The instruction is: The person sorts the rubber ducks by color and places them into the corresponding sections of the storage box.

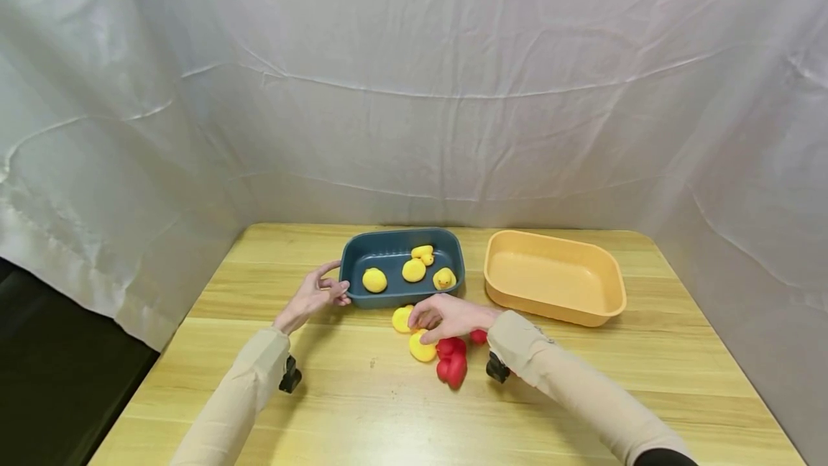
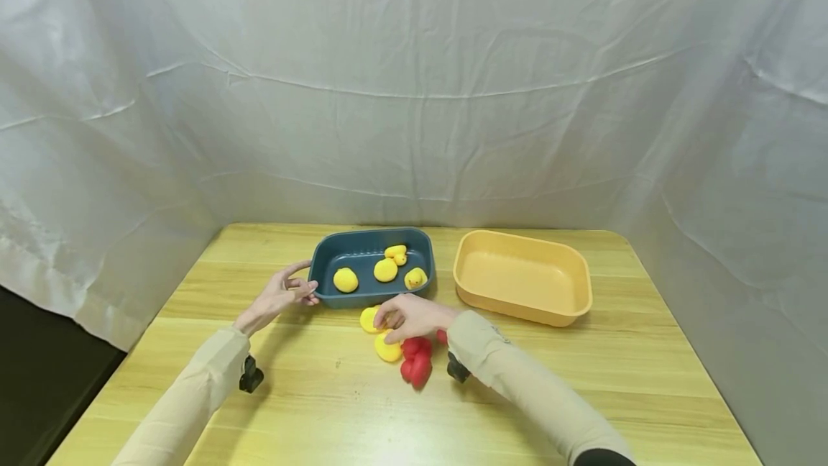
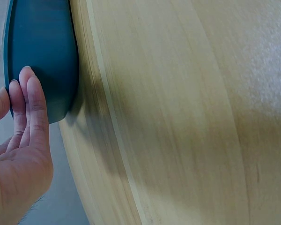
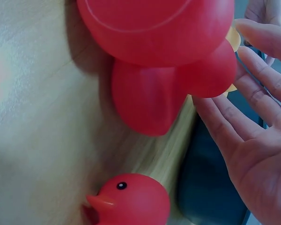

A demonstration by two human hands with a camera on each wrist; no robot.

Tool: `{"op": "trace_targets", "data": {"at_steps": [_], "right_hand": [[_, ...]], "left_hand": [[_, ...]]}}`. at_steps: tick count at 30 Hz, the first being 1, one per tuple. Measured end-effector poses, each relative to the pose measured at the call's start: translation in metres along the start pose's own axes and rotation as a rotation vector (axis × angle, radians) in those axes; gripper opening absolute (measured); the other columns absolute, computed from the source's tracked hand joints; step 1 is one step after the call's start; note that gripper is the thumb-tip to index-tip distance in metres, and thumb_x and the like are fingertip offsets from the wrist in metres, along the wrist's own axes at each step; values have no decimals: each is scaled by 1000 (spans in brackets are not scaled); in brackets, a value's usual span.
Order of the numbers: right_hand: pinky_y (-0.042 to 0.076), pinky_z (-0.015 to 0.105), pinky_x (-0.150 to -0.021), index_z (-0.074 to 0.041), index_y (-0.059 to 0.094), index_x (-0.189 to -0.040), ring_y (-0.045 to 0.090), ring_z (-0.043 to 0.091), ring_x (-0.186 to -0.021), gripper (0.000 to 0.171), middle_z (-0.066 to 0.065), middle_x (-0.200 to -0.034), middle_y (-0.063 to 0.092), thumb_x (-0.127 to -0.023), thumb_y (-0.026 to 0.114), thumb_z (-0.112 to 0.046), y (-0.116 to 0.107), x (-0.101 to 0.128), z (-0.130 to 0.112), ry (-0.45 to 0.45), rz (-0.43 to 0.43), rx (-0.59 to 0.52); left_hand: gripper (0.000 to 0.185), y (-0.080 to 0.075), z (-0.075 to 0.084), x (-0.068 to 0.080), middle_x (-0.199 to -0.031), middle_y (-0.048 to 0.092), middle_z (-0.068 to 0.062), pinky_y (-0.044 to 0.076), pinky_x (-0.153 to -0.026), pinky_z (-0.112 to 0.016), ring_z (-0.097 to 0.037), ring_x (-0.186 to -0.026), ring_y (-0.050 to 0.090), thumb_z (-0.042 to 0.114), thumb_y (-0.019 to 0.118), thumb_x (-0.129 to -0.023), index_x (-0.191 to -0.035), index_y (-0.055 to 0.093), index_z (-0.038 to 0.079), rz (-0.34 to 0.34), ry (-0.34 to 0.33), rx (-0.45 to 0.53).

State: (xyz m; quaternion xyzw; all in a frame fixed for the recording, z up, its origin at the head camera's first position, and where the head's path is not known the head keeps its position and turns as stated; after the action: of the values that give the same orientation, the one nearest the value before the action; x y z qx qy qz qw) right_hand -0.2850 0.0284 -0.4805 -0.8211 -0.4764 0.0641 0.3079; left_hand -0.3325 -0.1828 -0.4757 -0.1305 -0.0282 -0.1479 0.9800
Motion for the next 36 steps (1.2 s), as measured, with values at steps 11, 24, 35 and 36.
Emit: {"op": "trace_targets", "data": {"at_steps": [11,24,35,36], "right_hand": [[57,31,-100,-2,67,-118,68,26,-114,30,12,-119,71,-90,74,-12,-1,-1,0,16,-4,26],[57,26,-94,-4,69,-116,68,23,-108,30,9,-115,71,-87,77,-10,0,-1,-1,19,9,38],[57,24,-92,-6,69,-116,67,21,-110,33,6,-117,71,-85,80,-7,2,-3,1,27,8,39],[57,24,-92,-6,69,-116,67,21,-110,33,6,-118,71,-85,80,-7,2,-3,1,30,9,37]], "left_hand": [[67,0,1,-1,-92,71,-20,63,-86,-44,-18,-79,73,5,57,-101,-155,21,-9,-1,1,8],[66,-1,1,-1,-93,71,-20,62,-88,-49,-19,-79,73,5,57,-101,-155,21,-8,8,-9,-2],[68,-1,-1,-1,-93,70,-21,63,-86,-44,-18,-79,73,7,58,-101,-155,21,-8,7,-8,-5],[68,-1,-1,-1,-93,70,-21,63,-86,-44,-18,-79,73,7,59,-101,-155,21,-8,7,-8,-5]]}}
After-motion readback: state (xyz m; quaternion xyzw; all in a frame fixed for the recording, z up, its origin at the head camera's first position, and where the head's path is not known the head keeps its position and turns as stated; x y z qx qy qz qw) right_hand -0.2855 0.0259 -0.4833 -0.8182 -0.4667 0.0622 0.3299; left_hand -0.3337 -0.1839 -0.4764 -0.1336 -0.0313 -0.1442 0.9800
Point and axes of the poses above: each hand's wrist, its own x-axis away from the middle knuckle, its own y-axis out of the palm, z = x × y, the point moved 10 cm from there along -x, towards the middle knuckle
